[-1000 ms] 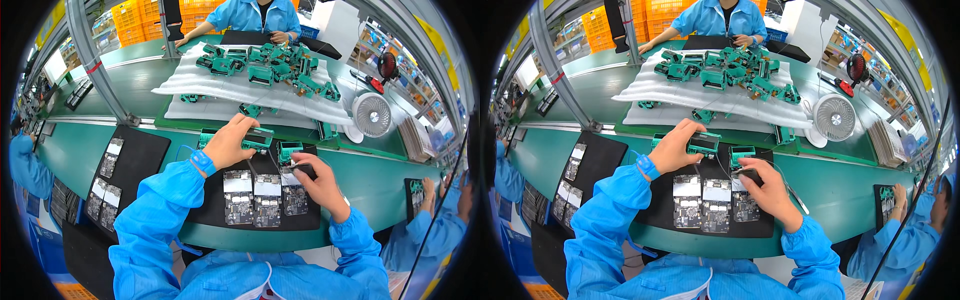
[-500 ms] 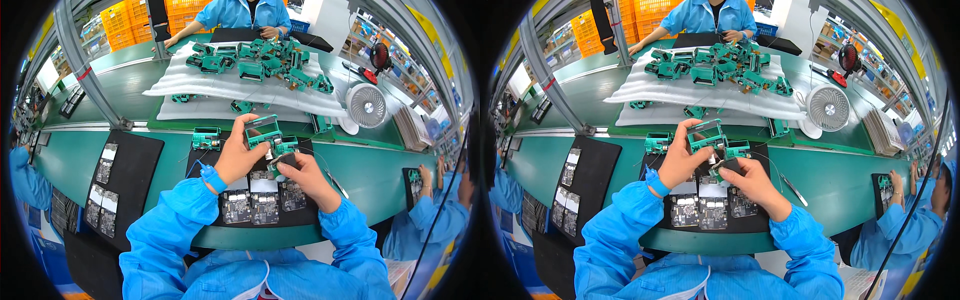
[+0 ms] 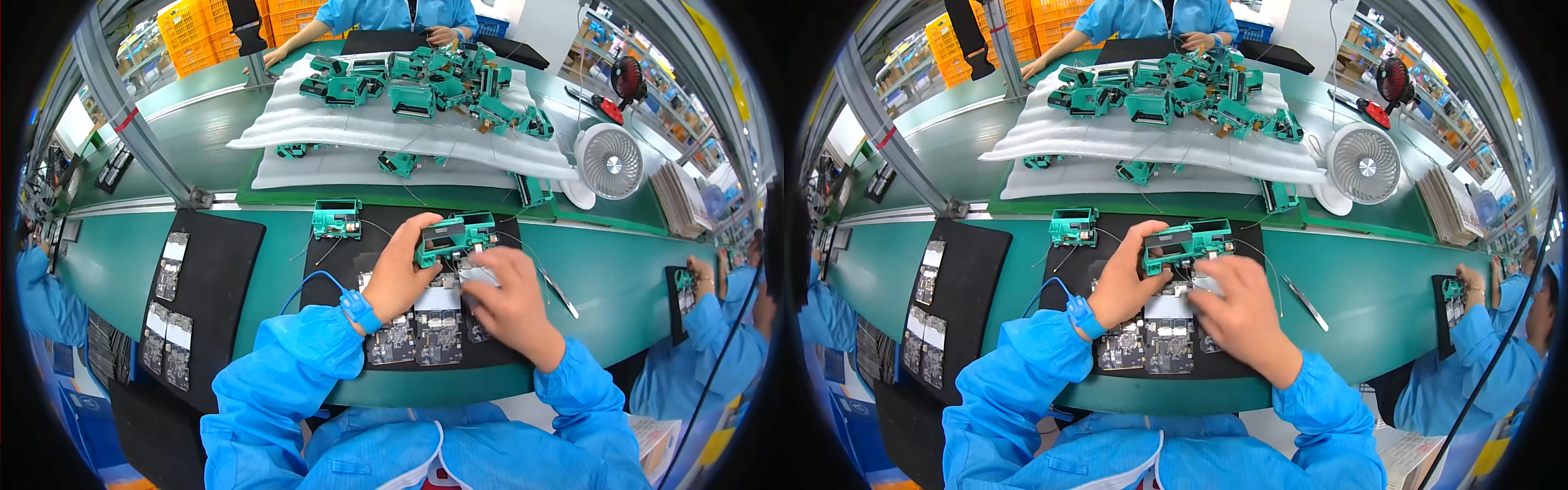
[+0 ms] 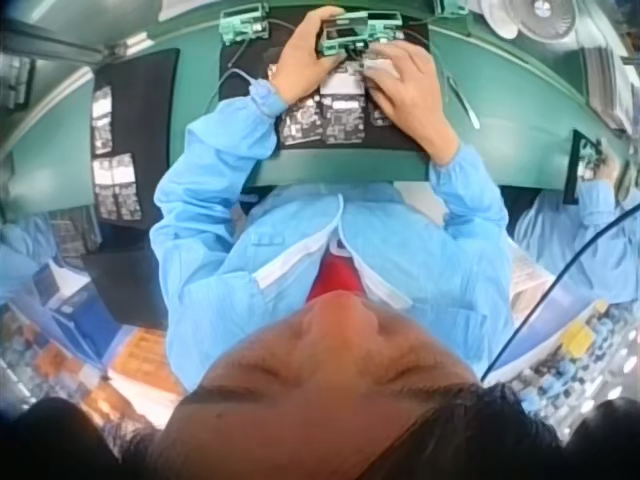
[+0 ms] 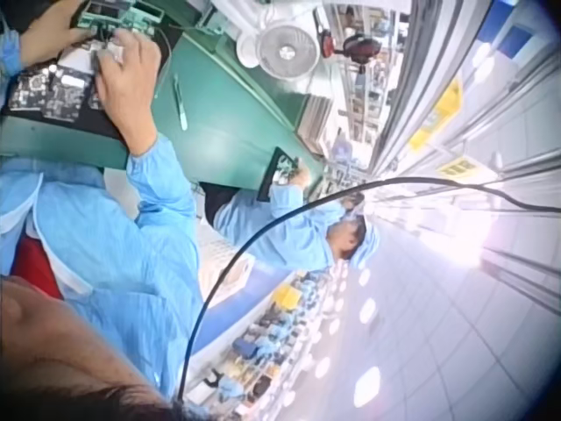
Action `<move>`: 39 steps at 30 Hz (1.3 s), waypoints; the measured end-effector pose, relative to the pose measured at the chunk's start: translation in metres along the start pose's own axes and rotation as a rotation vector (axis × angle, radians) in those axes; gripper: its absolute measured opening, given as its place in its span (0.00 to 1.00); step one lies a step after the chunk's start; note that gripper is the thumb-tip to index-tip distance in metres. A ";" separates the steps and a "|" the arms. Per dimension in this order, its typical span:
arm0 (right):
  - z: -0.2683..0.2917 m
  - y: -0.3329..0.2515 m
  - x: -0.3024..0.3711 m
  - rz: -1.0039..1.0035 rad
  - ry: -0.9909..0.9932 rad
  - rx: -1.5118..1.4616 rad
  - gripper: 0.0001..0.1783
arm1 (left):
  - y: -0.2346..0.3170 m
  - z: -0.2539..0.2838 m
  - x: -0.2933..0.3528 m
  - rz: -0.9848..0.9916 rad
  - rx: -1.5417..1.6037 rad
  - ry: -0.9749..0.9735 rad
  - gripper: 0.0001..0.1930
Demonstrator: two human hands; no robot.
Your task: Assembling and inspecting electronic PCB components at a factory workstation.
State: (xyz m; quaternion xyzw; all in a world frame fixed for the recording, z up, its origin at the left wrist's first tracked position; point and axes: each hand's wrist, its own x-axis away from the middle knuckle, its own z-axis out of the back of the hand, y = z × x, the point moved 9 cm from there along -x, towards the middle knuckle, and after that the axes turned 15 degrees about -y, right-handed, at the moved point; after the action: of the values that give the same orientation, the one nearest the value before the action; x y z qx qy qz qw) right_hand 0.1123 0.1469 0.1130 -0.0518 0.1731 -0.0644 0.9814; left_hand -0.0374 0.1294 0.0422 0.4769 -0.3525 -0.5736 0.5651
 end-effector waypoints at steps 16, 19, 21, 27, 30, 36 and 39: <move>-0.046 -0.040 0.016 0.185 -0.280 -0.249 0.22 | 0.002 0.001 0.002 0.066 -0.045 -0.120 0.37; -0.046 -0.041 0.016 0.186 -0.270 -0.251 0.22 | 0.002 0.002 0.002 0.073 -0.016 -0.121 0.36; -0.047 -0.041 0.016 0.182 -0.263 -0.248 0.22 | 0.001 0.001 0.002 0.068 -0.006 -0.115 0.36; -0.046 -0.039 0.015 0.168 -0.226 -0.270 0.20 | 0.001 0.001 0.002 0.058 -0.010 -0.111 0.37; -0.047 -0.039 0.016 0.162 -0.242 -0.267 0.20 | 0.003 0.001 0.003 0.063 -0.013 -0.116 0.37; -0.047 -0.039 0.015 0.155 -0.242 -0.267 0.20 | 0.005 0.001 0.002 0.041 -0.025 -0.111 0.37; -0.047 -0.039 0.014 0.151 -0.238 -0.268 0.20 | 0.004 0.000 -0.001 -0.037 -0.129 -0.077 0.36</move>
State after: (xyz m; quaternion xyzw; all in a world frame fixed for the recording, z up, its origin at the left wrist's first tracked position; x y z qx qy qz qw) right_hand 0.1050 0.1023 0.0691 -0.1762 0.0662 0.0396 0.9813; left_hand -0.0365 0.1296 0.0463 0.4237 -0.3275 -0.6233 0.5698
